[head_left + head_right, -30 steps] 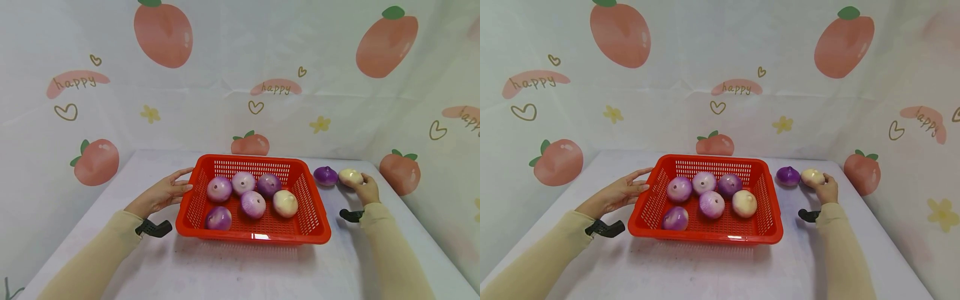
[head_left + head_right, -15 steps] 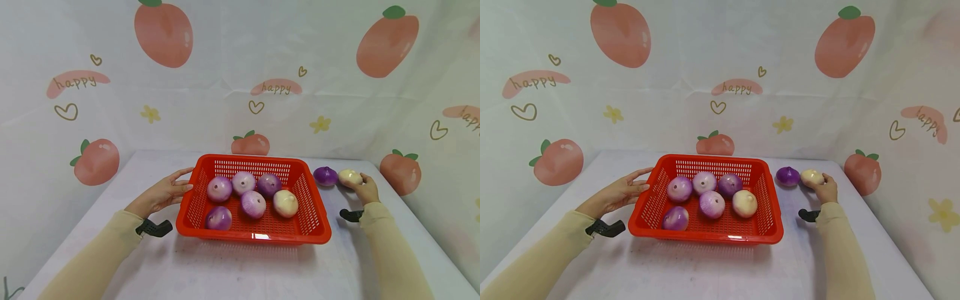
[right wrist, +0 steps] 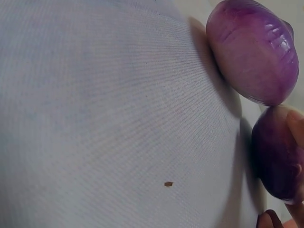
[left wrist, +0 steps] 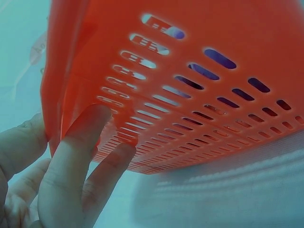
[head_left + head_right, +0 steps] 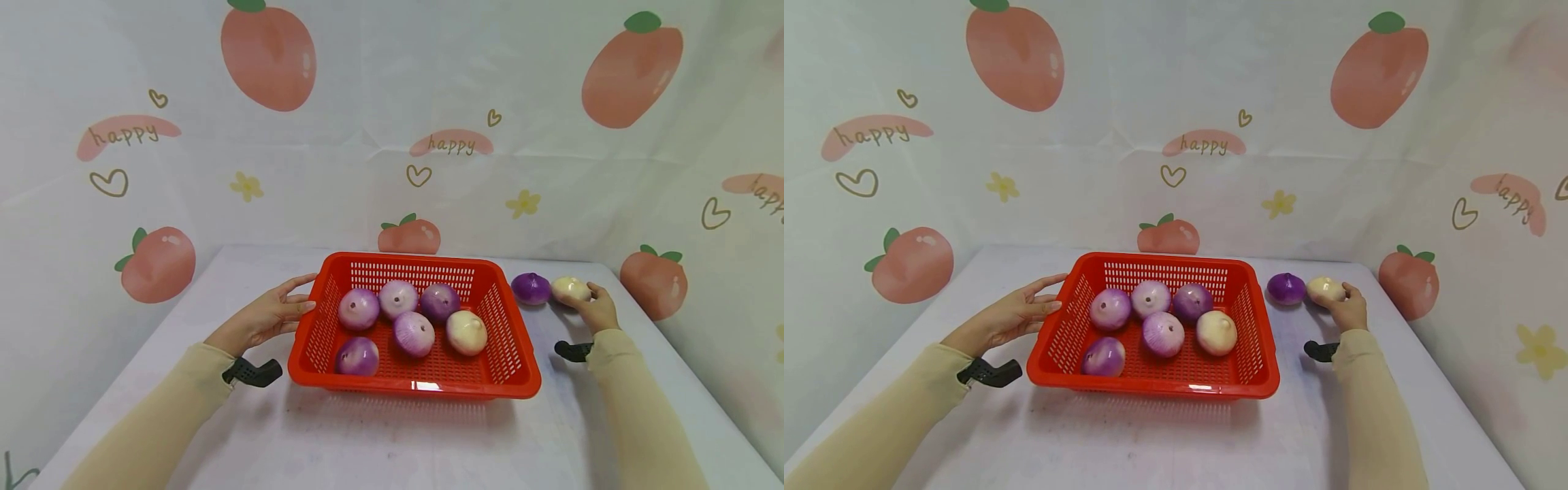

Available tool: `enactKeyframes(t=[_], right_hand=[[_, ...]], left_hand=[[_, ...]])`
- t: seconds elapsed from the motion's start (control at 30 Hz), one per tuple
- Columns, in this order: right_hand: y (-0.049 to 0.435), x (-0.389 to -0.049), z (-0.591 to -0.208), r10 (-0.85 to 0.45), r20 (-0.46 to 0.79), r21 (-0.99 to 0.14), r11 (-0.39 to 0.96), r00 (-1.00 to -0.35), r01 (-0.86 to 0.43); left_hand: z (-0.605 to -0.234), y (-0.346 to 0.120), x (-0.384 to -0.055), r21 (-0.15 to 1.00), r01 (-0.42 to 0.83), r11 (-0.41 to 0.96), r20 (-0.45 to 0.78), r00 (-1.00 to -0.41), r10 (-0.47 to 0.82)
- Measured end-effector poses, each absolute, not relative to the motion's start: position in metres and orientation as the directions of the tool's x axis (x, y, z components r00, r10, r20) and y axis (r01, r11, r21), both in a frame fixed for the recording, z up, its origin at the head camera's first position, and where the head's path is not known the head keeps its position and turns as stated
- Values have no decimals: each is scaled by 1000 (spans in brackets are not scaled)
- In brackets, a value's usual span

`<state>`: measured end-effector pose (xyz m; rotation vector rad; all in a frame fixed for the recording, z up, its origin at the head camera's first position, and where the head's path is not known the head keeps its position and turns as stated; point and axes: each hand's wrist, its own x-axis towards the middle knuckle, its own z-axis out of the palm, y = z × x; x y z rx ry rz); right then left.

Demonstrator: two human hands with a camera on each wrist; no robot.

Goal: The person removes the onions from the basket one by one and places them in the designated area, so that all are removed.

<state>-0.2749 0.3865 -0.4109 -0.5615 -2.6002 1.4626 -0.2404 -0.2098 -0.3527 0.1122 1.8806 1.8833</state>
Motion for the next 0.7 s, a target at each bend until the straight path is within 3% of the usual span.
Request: enactKeyframes(t=[0.7], right_hand=[[387, -275, -410, 353, -103, -841, 469, -930, 271]], left_hand=[[-353, -210, -240, 963, -267, 47, -264, -885, 382]])
